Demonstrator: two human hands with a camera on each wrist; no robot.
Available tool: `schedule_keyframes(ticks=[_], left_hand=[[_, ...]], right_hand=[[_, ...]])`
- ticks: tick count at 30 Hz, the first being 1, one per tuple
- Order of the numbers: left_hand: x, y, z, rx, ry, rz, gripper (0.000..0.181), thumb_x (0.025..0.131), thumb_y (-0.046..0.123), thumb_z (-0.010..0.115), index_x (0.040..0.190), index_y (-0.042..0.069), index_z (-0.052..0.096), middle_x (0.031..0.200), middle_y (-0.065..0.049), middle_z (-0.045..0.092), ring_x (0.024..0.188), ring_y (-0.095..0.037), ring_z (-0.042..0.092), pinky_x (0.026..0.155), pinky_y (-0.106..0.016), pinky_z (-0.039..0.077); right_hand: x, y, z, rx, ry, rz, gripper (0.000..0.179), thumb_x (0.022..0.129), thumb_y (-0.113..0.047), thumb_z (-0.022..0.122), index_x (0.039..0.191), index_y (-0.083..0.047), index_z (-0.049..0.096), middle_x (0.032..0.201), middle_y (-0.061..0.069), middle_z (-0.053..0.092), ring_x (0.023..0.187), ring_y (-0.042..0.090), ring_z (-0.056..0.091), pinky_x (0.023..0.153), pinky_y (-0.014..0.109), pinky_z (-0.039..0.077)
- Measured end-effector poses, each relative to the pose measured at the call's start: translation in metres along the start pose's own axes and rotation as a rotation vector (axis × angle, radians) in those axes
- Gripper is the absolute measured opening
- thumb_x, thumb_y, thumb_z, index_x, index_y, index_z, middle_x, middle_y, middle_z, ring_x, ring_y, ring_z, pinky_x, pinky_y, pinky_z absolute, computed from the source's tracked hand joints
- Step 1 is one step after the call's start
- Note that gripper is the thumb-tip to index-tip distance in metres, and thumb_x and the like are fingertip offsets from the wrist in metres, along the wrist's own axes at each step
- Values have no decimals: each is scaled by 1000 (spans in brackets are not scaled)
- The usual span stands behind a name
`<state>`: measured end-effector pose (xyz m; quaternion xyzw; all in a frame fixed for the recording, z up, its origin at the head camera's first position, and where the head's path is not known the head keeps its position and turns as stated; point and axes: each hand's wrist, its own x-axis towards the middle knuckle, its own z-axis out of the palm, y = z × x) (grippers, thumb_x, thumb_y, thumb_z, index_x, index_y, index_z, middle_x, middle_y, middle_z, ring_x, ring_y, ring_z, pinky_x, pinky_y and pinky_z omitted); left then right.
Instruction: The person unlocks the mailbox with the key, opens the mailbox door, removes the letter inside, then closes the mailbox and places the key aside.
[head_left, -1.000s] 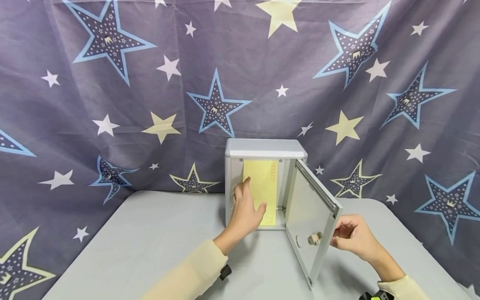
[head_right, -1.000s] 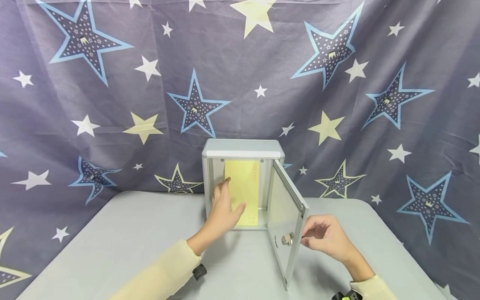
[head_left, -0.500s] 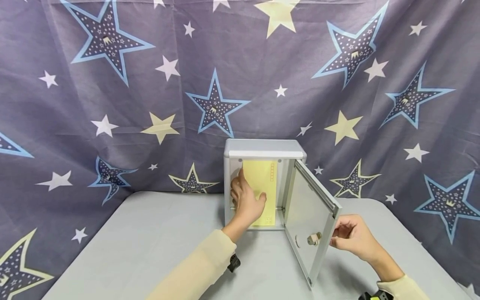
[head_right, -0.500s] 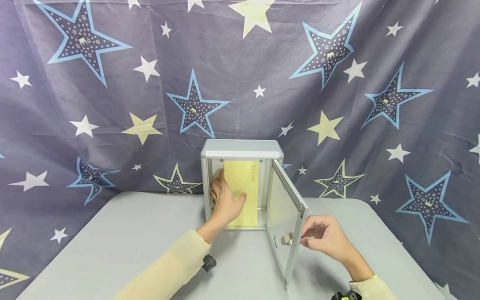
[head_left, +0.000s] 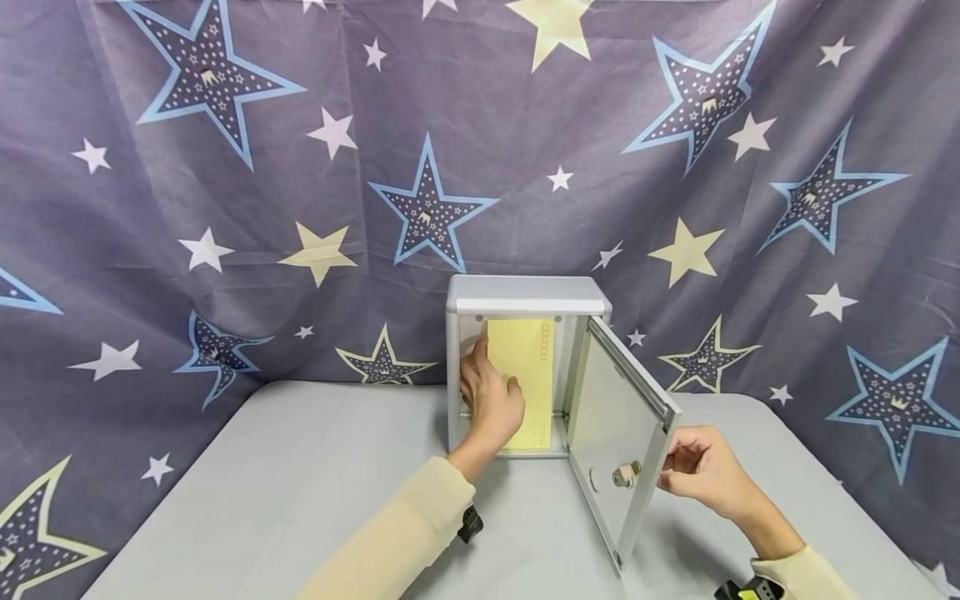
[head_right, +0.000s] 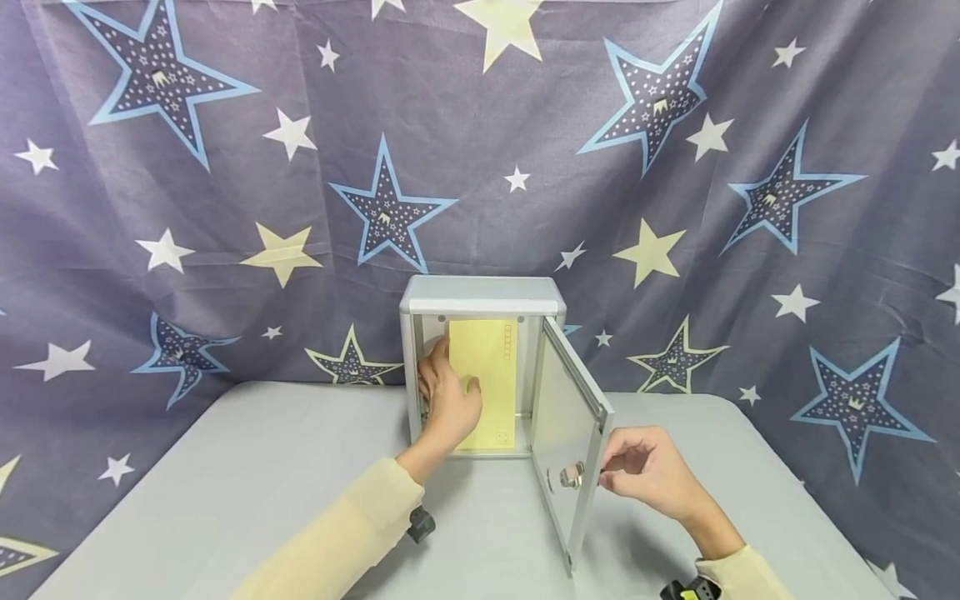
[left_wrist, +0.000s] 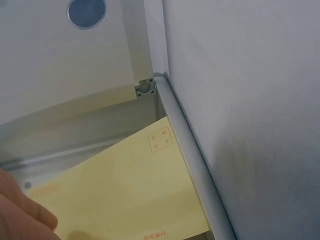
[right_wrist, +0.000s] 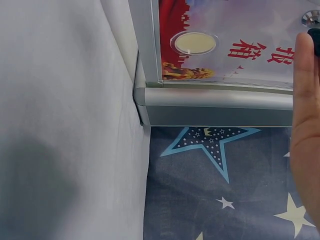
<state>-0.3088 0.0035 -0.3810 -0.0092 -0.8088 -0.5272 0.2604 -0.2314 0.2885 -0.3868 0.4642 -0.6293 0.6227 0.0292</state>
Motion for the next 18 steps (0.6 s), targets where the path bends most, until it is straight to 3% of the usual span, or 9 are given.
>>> schedule_keyframes(ticks=[4, 11, 18], left_hand=[[-5, 1, 1, -5, 53, 55, 62, 96, -8, 54, 151, 12, 32, 145, -24, 33, 132, -45, 31, 110, -60, 33], [-10, 5, 2, 29, 142, 171, 31, 98, -6, 55, 126, 5, 48, 122, -20, 52, 106, -41, 47, 97, -53, 42], [-9, 8, -5, 17, 132, 238, 13, 98, -3, 60, 108, 3, 54, 100, -12, 54, 94, -31, 53, 85, -43, 48]], right_hand=[[0, -1, 0, -4, 0, -1, 47, 65, 34, 48, 89, -2, 67, 90, -7, 75, 75, 1, 67, 50, 22, 51], [2, -3, 1, 8, -7, -18, 47, 67, 35, 49, 91, -1, 67, 92, -6, 74, 77, 3, 68, 53, 21, 53], [2, -2, 1, 15, -13, -20, 47, 67, 35, 49, 92, -1, 68, 93, -5, 74, 78, 3, 68, 55, 20, 54]])
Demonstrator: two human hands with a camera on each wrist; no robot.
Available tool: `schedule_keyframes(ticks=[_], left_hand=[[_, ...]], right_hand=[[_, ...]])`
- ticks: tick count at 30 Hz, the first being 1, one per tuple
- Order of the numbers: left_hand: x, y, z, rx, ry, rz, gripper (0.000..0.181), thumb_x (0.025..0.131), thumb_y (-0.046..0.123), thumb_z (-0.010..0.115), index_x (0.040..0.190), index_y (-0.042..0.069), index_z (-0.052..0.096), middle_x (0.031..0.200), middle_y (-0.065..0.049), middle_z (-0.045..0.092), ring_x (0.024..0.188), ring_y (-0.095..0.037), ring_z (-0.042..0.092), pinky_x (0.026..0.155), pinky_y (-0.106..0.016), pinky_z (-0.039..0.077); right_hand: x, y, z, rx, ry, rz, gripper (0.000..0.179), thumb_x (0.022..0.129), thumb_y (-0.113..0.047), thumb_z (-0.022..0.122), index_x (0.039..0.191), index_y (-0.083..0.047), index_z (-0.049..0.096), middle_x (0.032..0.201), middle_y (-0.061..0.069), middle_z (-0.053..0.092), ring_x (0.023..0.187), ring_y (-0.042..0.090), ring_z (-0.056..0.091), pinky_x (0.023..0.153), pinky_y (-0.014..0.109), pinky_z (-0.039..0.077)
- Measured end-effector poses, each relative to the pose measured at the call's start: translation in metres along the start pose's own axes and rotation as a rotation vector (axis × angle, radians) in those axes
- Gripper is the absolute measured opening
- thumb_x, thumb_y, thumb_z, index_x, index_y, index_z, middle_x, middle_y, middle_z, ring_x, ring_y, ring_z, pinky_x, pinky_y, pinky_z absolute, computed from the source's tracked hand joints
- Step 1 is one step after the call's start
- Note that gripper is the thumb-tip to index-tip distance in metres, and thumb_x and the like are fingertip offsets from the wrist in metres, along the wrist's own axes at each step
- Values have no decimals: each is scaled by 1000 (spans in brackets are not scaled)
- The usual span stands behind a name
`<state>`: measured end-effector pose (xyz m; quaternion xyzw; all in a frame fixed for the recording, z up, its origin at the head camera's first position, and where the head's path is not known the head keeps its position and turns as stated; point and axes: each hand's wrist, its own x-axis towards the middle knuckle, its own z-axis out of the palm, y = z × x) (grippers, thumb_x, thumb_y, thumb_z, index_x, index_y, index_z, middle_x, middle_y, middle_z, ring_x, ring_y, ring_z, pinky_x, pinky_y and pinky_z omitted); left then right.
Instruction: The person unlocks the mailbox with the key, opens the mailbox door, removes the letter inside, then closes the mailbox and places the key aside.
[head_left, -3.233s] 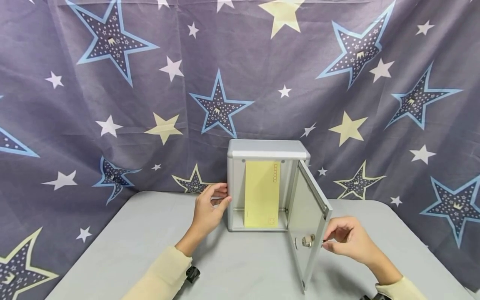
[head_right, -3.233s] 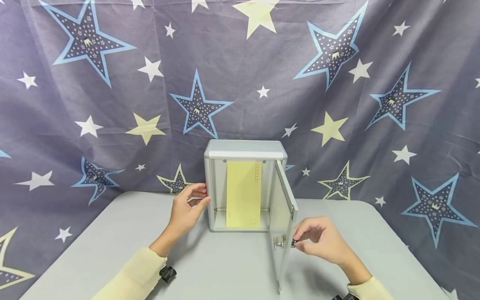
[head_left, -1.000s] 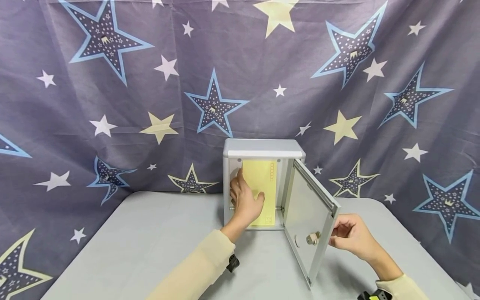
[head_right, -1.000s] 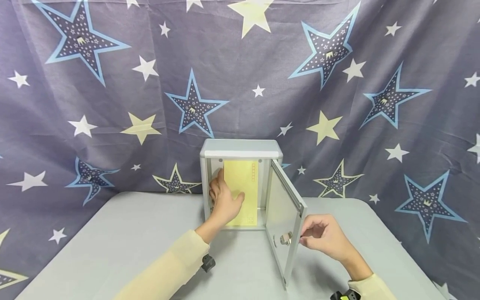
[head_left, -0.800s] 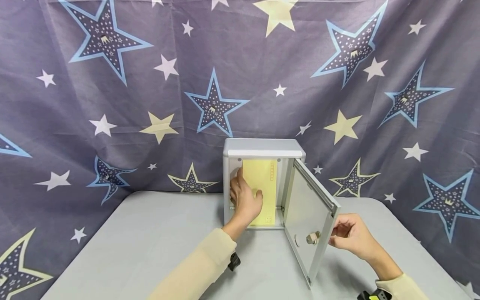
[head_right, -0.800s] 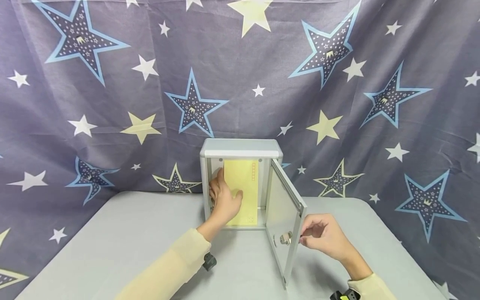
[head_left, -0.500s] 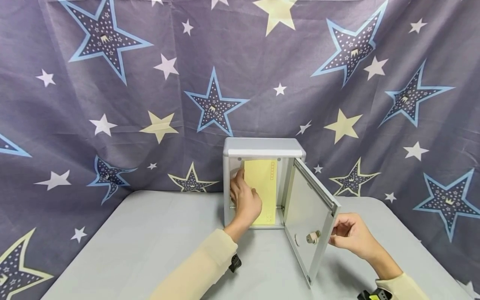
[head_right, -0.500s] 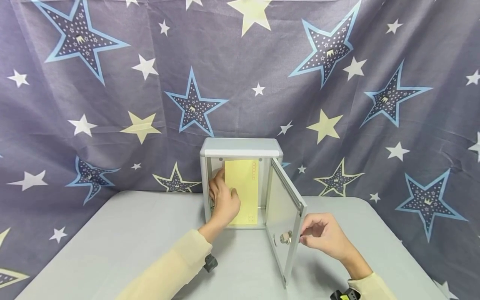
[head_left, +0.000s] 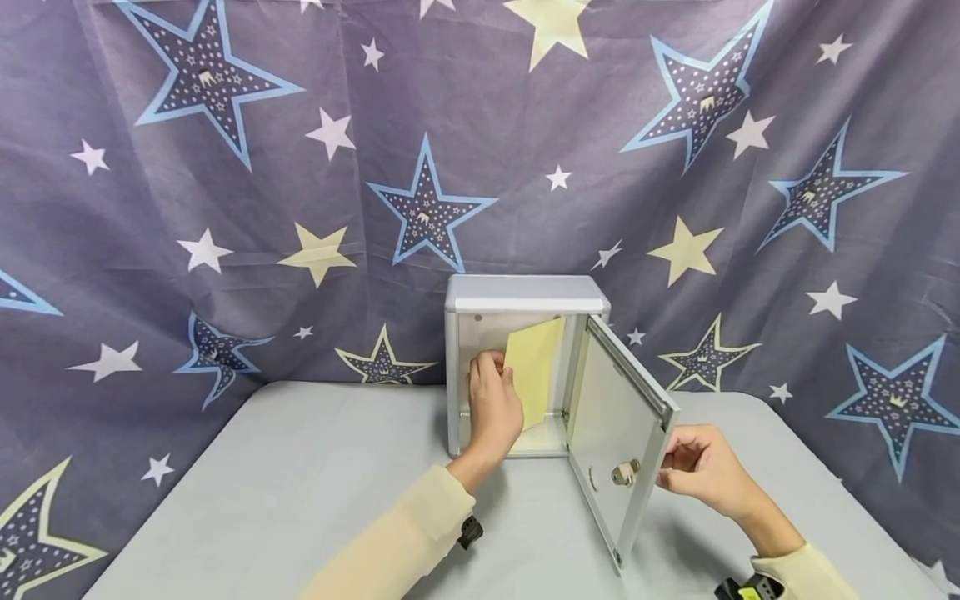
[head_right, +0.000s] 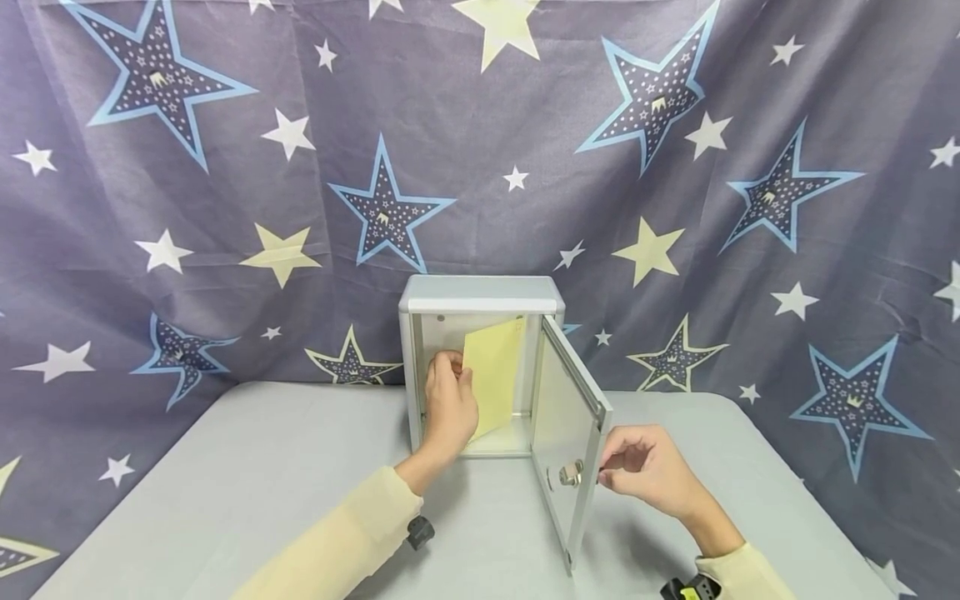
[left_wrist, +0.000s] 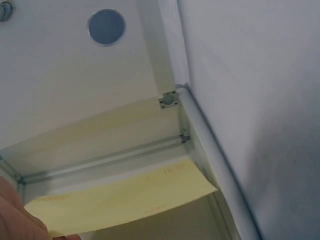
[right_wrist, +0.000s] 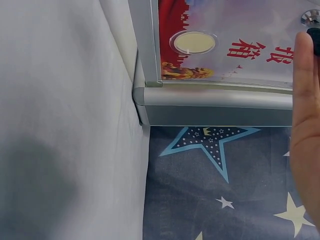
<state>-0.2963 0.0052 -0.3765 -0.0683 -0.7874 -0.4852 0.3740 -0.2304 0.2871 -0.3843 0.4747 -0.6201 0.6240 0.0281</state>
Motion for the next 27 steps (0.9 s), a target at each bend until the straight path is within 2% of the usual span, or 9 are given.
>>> schedule_keyframes(ticks=[9, 16, 21, 25, 27], left_hand=[[0, 12, -24, -83, -78, 17, 12, 99, -2, 61, 109, 3, 56, 101, -10, 58, 94, -25, 59, 83, -37, 53], [-2, 17, -47, -135, -108, 78, 13, 97, -4, 64, 107, 2, 58, 99, -10, 59, 90, -23, 61, 79, -33, 55], [3, 12, -65, -136, -119, 132, 14, 95, -6, 65, 106, 2, 60, 97, -11, 61, 85, -22, 62, 75, -32, 55], [13, 2, -87, -140, -147, 108, 14, 95, -3, 67, 106, 4, 62, 94, -8, 63, 79, -18, 61, 69, -27, 53], [20, -5, -99, -172, -171, 88, 14, 95, -1, 69, 106, 5, 63, 93, -7, 64, 77, -17, 61, 66, -24, 52]], right_hand=[[-1, -1, 0, -22, 17, 28, 47, 67, 34, 50, 89, -3, 67, 91, -7, 74, 76, 3, 68, 55, 19, 55], [-2, -1, -2, -32, 14, 16, 48, 66, 35, 49, 89, -3, 67, 91, -8, 74, 75, 1, 67, 51, 20, 53], [-2, -2, -2, -28, 17, 16, 48, 66, 35, 49, 90, -2, 67, 91, -7, 75, 75, 2, 67, 51, 21, 52], [-2, -2, 0, -21, 15, 26, 47, 67, 34, 49, 90, -2, 68, 91, -6, 75, 76, 2, 67, 54, 19, 54], [-2, -2, 0, -23, 18, 28, 47, 67, 34, 49, 90, -3, 68, 91, -6, 75, 76, 2, 68, 55, 19, 55]])
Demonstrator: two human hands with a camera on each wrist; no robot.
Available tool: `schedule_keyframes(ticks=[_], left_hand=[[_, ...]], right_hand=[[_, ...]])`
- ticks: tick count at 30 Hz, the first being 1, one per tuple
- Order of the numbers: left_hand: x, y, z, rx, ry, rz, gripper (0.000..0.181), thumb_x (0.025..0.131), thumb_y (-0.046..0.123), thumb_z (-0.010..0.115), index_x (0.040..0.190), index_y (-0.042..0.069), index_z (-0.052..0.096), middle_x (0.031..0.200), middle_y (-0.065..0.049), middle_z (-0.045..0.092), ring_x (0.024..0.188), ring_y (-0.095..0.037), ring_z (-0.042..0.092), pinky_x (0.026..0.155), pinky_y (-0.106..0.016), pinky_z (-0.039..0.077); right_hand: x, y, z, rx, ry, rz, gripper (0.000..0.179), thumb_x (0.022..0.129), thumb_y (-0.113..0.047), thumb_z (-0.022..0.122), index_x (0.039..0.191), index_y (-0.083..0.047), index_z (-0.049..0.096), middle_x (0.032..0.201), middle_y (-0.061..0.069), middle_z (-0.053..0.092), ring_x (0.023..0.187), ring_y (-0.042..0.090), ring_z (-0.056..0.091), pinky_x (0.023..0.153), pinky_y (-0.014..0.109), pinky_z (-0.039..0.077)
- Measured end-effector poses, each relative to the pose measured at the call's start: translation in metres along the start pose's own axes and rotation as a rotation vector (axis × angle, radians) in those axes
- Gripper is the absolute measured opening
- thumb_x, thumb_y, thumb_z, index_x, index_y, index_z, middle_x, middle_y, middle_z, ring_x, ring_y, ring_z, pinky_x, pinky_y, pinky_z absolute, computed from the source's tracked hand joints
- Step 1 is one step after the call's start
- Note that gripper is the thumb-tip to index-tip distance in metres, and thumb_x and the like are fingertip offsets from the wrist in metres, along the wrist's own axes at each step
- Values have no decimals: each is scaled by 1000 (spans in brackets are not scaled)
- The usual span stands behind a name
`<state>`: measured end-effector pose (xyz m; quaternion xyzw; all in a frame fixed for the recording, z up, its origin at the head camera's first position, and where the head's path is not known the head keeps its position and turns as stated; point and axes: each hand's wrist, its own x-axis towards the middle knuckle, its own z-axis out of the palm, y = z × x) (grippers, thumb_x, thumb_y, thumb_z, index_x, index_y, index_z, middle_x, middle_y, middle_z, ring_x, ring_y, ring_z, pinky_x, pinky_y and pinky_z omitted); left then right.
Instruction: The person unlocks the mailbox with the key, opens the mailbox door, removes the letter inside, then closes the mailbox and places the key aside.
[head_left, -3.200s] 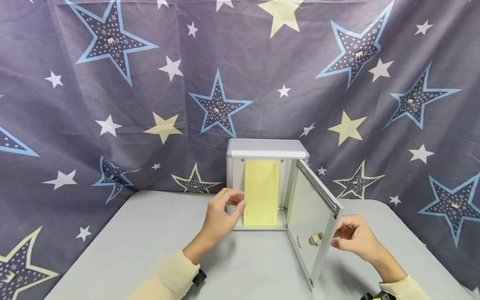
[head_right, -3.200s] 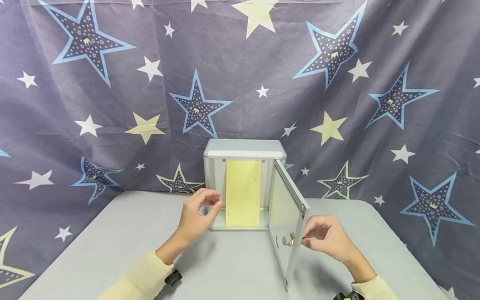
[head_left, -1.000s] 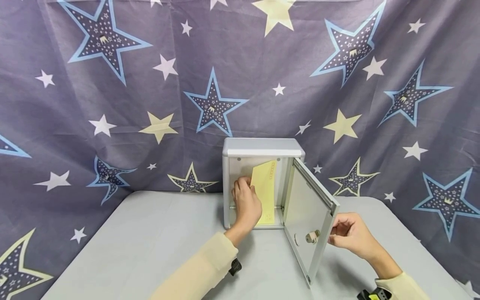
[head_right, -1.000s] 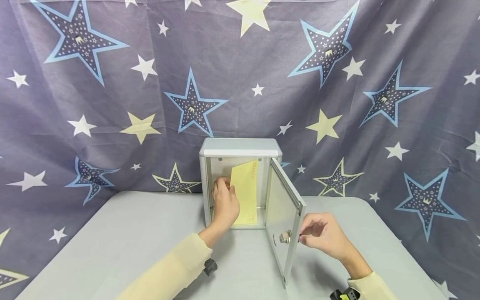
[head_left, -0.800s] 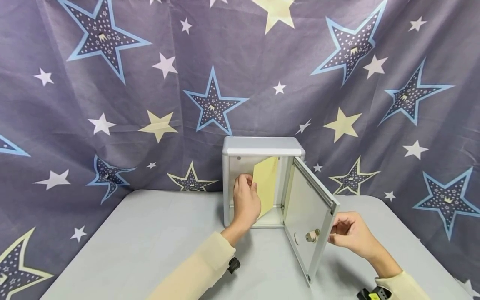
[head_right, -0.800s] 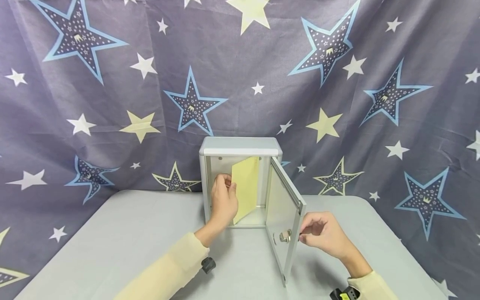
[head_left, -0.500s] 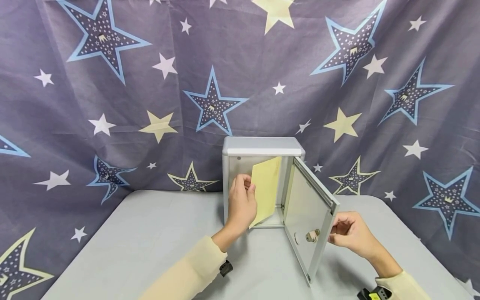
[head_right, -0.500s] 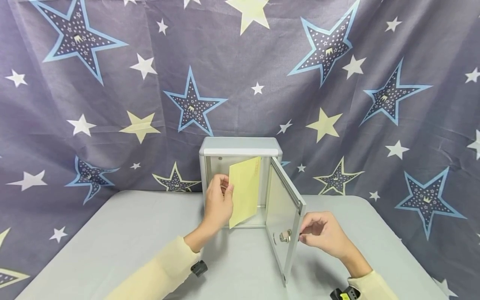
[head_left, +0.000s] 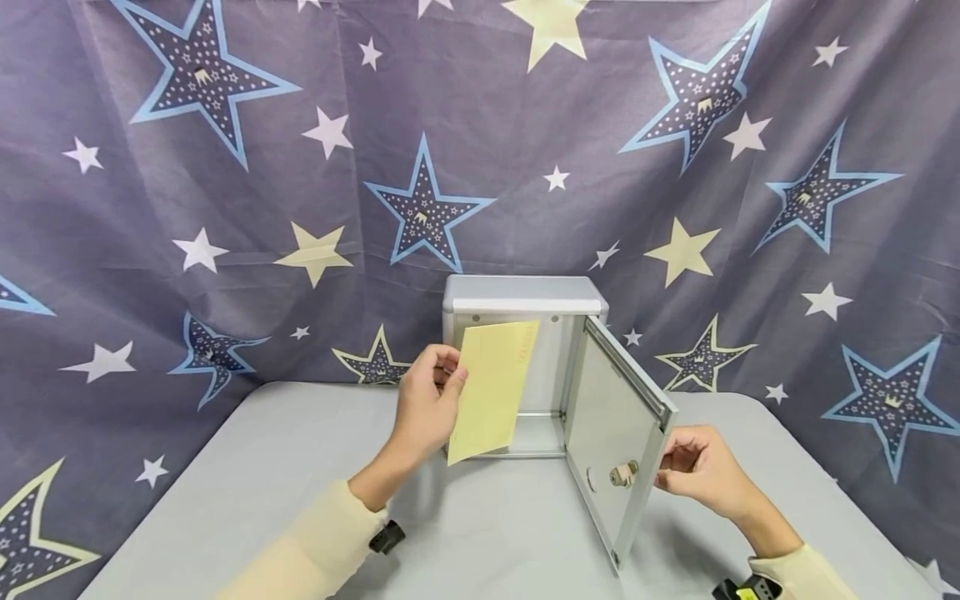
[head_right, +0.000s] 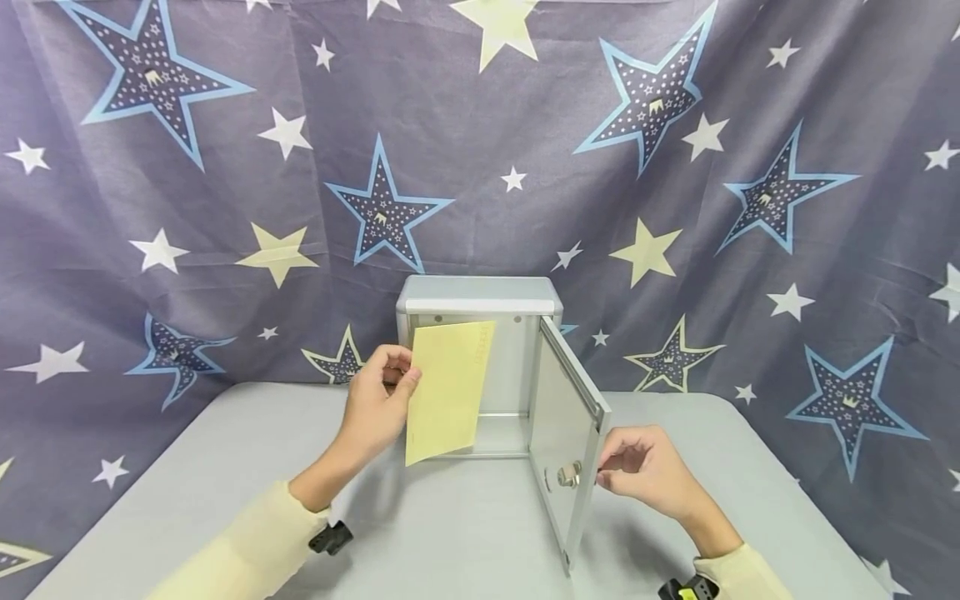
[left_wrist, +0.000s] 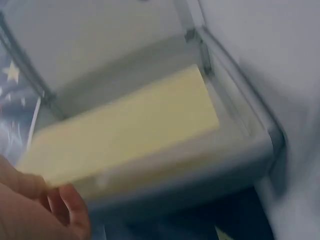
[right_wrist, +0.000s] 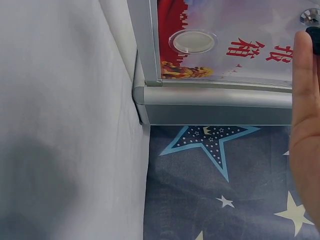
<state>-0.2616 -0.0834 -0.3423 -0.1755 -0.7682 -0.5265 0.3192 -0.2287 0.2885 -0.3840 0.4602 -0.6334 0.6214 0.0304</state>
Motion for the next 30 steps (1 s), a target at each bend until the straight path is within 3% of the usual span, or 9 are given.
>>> schedule_keyframes(ticks=[4, 9, 13, 17, 26, 30], left_hand=[[11, -14, -31, -131, -84, -22, 15, 96, 1, 69, 108, 3, 62, 92, -10, 64, 76, -17, 60, 64, -23, 52], [22, -38, -68, -342, -283, -61, 19, 99, 4, 67, 114, 0, 57, 96, -12, 61, 81, -17, 61, 66, -29, 59], [27, -64, -93, -453, -399, -133, 19, 101, 5, 64, 117, 2, 55, 101, -8, 62, 86, -16, 64, 70, -31, 62], [30, -92, -114, -495, -488, -225, 17, 102, 3, 61, 117, 5, 53, 105, -6, 62, 88, -15, 66, 71, -32, 62], [33, -134, -135, -580, -601, -402, 15, 104, -1, 56, 117, 5, 53, 105, -6, 63, 94, -17, 68, 75, -37, 62], [35, -147, -140, -581, -597, -500, 18, 104, 0, 56, 120, 6, 52, 105, -5, 64, 93, -17, 67, 75, -37, 62]], right_hand=[[-1, 0, 0, -2, 2, 0, 48, 66, 34, 49, 89, -4, 68, 91, -7, 75, 76, 2, 68, 54, 19, 54], [-2, 0, -1, -10, 6, -1, 49, 66, 34, 49, 90, -4, 68, 90, -8, 75, 74, 1, 66, 47, 25, 49], [-2, 0, -1, -5, 3, 0, 48, 67, 34, 49, 90, -4, 69, 90, -7, 74, 73, 0, 64, 46, 27, 48], [0, -1, 1, 1, 2, 2, 48, 68, 34, 49, 90, -3, 69, 90, -7, 74, 74, 1, 65, 49, 23, 51], [0, 1, 0, 15, 2, 5, 47, 69, 33, 49, 91, -3, 69, 91, -5, 75, 76, 3, 68, 57, 17, 55], [2, 2, 0, 31, -16, -40, 47, 68, 34, 48, 92, -1, 69, 92, -4, 75, 77, 3, 68, 54, 19, 54]])
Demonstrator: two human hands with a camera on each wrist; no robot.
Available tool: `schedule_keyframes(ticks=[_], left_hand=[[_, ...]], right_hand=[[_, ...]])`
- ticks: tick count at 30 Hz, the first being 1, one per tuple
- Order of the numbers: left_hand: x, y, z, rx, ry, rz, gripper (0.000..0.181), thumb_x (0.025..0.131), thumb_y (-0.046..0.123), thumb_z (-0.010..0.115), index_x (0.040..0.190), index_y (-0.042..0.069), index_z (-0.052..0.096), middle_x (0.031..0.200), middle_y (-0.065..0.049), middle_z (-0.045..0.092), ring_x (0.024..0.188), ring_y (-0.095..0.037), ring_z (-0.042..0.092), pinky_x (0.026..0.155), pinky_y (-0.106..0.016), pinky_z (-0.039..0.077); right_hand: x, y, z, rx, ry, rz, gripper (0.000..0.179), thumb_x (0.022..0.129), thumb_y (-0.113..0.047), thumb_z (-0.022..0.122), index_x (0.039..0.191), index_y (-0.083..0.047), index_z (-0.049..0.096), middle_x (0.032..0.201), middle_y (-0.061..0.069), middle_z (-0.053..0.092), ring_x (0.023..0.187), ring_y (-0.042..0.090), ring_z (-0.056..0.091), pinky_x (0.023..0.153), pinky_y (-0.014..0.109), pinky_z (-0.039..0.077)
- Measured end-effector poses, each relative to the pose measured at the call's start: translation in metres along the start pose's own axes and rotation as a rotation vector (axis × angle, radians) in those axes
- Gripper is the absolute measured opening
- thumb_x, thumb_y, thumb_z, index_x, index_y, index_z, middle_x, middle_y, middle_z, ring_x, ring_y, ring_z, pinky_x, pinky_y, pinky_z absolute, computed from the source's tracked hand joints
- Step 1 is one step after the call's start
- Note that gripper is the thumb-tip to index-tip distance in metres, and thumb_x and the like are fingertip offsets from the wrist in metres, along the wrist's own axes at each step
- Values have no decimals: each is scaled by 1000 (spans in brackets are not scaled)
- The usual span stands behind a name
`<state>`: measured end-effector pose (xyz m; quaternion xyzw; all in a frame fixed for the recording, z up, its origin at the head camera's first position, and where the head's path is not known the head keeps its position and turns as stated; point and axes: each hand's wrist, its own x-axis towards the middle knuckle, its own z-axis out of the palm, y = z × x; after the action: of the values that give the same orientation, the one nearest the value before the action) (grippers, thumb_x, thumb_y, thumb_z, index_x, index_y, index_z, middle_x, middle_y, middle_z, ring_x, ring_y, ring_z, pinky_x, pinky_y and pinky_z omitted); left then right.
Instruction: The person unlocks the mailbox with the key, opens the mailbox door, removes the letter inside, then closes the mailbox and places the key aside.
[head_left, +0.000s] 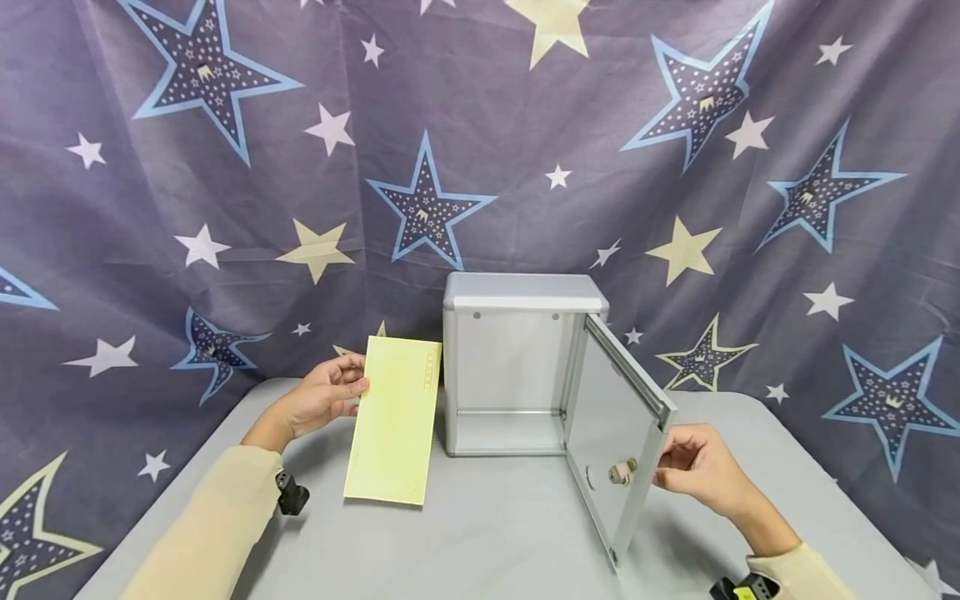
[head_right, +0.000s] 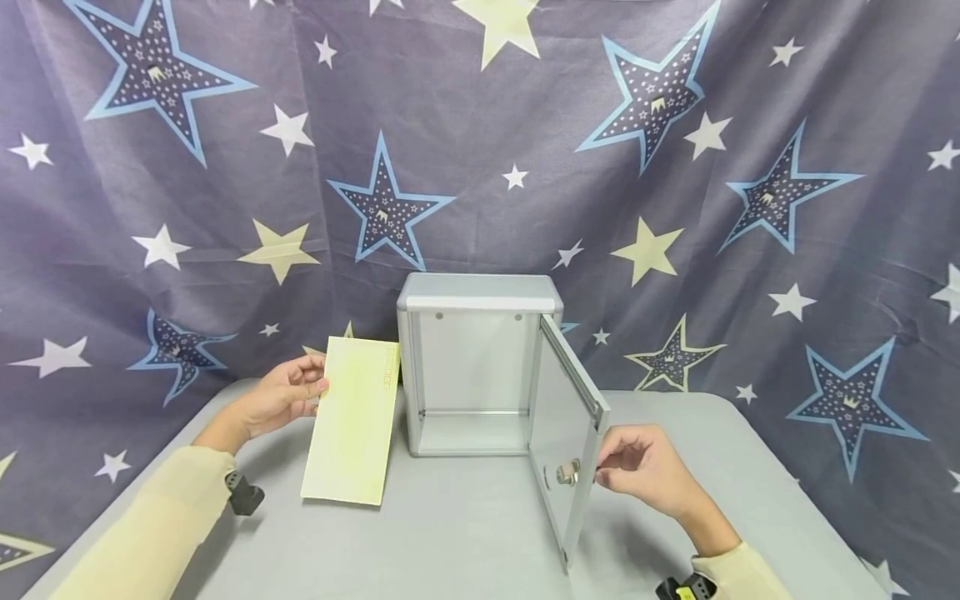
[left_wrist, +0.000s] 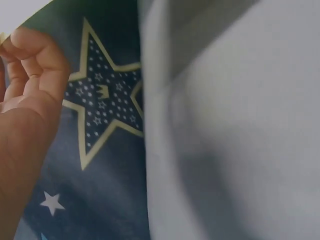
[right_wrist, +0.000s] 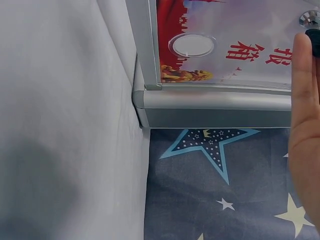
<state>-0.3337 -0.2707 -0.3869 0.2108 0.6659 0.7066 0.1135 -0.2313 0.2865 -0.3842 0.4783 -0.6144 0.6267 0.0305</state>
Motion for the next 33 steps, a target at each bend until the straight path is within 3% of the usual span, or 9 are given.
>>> schedule_keyframes(ticks=[3, 8, 15, 19, 28, 33], left_hand=[[1, -5, -8, 13, 25, -69, 21, 103, 1, 58, 122, 6, 52, 104, -5, 64, 91, -16, 68, 75, -37, 62], [2, -8, -10, 103, 47, -162, 26, 102, 4, 62, 123, 2, 49, 98, -3, 61, 87, -15, 64, 74, -35, 59], [5, -15, -8, 297, 115, -305, 37, 98, 3, 65, 128, -3, 45, 96, -5, 52, 80, -17, 59, 66, -31, 57], [7, -17, -3, 368, 141, -361, 46, 95, 0, 63, 134, -5, 40, 97, -8, 50, 71, -18, 58, 59, -29, 55], [6, -24, 5, 422, 181, -407, 49, 90, -7, 62, 133, -6, 40, 91, -7, 50, 67, -13, 54, 57, -25, 55], [4, -24, 11, 478, 183, -435, 46, 86, -9, 61, 128, -8, 43, 79, -5, 53, 61, -13, 54, 55, -26, 55]], right_hand=[[1, 0, 1, -1, -7, -14, 46, 68, 35, 48, 92, 1, 68, 93, -3, 75, 77, 3, 68, 52, 21, 54], [1, -1, 1, -30, 15, 31, 45, 68, 33, 49, 89, -2, 68, 90, -5, 75, 75, 2, 67, 55, 18, 55], [0, 5, -1, 31, -29, -65, 49, 67, 37, 46, 95, 4, 69, 93, 0, 74, 76, 3, 66, 44, 30, 48], [0, 5, 0, 30, -25, -62, 49, 67, 36, 46, 95, 3, 69, 93, 0, 75, 76, 4, 67, 45, 29, 49], [-1, 0, 2, -7, 9, 21, 44, 68, 33, 49, 90, 0, 68, 91, -4, 76, 76, 3, 68, 56, 19, 56], [0, 0, 3, 3, 4, 2, 46, 68, 33, 48, 91, 0, 68, 91, -4, 75, 76, 3, 68, 54, 20, 55]])
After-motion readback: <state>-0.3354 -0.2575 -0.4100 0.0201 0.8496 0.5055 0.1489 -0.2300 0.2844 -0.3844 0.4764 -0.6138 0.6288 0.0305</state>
